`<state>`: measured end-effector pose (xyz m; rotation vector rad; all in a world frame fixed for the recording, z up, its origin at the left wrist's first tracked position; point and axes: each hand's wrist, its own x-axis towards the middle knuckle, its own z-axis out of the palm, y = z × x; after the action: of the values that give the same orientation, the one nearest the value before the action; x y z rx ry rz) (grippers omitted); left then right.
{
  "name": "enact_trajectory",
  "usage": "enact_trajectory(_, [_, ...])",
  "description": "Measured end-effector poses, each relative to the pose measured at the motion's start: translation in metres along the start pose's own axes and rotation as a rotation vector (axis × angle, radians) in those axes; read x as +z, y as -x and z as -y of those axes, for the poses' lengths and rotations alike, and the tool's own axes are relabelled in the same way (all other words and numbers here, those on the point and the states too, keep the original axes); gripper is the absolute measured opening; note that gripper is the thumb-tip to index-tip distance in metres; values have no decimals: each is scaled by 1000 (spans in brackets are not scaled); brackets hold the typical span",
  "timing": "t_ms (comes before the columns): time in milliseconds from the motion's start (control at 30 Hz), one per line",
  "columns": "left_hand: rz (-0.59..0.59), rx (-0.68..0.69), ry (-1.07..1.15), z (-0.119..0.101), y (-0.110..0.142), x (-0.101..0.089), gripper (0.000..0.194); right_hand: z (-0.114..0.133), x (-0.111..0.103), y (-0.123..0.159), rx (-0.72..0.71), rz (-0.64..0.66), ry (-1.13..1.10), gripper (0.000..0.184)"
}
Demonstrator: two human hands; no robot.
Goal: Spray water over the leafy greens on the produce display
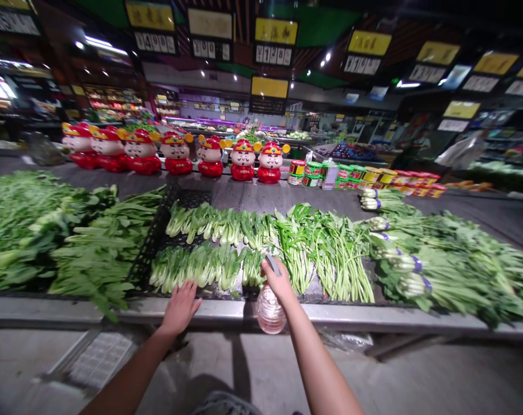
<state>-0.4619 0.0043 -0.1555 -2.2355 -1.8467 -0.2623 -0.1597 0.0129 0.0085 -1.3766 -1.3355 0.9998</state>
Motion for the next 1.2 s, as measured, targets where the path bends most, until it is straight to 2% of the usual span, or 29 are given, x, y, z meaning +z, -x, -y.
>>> enact_trajectory(133, [0,27,14,3,3,6,51,-2,-2,3,32,11,-21,31])
enact_trajectory(300, [-32,18,34,3,4,11,52,7,-11,2,47,77,-105,30])
enact_trajectory(467, [-52,12,35,2,5,12,50,13,-11,-1,45,81,-124,29])
enact_trajectory(800, [-46,-19,35,2,6,22,50,26,16,-16,-57,65,3,41])
enact_trajectory(933, [-29,-19,45,3,6,23,50,23,29,-23,-105,54,60,37])
enact_trajectory(1200, [-39,17,57,7,6,28,51,21,36,-23,-75,91,34,42])
